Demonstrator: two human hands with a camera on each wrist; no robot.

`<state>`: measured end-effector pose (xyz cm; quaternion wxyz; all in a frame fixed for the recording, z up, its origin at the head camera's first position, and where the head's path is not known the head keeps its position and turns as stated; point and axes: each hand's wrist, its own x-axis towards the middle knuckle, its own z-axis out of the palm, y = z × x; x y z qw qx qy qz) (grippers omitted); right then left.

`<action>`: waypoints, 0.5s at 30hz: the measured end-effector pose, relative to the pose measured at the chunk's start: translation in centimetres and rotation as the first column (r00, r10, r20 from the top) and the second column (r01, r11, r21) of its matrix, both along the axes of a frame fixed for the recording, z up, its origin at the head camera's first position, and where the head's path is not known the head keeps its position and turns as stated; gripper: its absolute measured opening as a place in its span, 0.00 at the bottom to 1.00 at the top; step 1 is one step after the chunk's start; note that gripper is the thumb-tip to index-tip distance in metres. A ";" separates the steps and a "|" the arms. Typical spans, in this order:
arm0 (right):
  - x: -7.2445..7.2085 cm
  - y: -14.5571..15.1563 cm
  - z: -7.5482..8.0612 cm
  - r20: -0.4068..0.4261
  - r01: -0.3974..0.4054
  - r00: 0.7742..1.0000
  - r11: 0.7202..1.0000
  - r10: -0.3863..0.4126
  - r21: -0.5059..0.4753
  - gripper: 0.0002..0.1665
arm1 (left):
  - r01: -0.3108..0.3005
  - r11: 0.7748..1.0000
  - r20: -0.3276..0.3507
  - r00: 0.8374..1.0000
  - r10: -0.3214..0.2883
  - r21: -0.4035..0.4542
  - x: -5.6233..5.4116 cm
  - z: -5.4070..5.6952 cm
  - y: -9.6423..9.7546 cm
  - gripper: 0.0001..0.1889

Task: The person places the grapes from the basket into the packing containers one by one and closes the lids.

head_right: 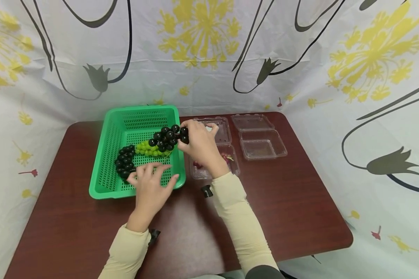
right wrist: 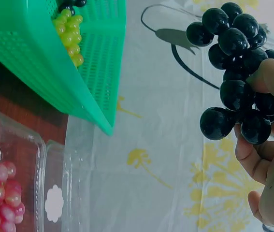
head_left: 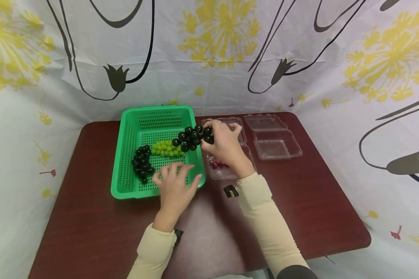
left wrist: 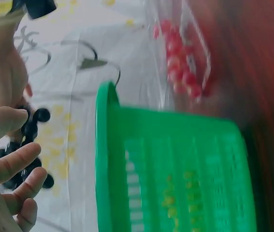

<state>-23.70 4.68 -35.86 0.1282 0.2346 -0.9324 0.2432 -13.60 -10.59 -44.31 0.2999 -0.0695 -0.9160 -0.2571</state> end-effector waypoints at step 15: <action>-0.5 4.0 -1.1 0.070 0.108 0.992 0.993 -0.104 -0.054 0.25 | -0.008 0.950 -0.024 1.000 0.000 -0.313 -1.7 -2.5 4.8 0.18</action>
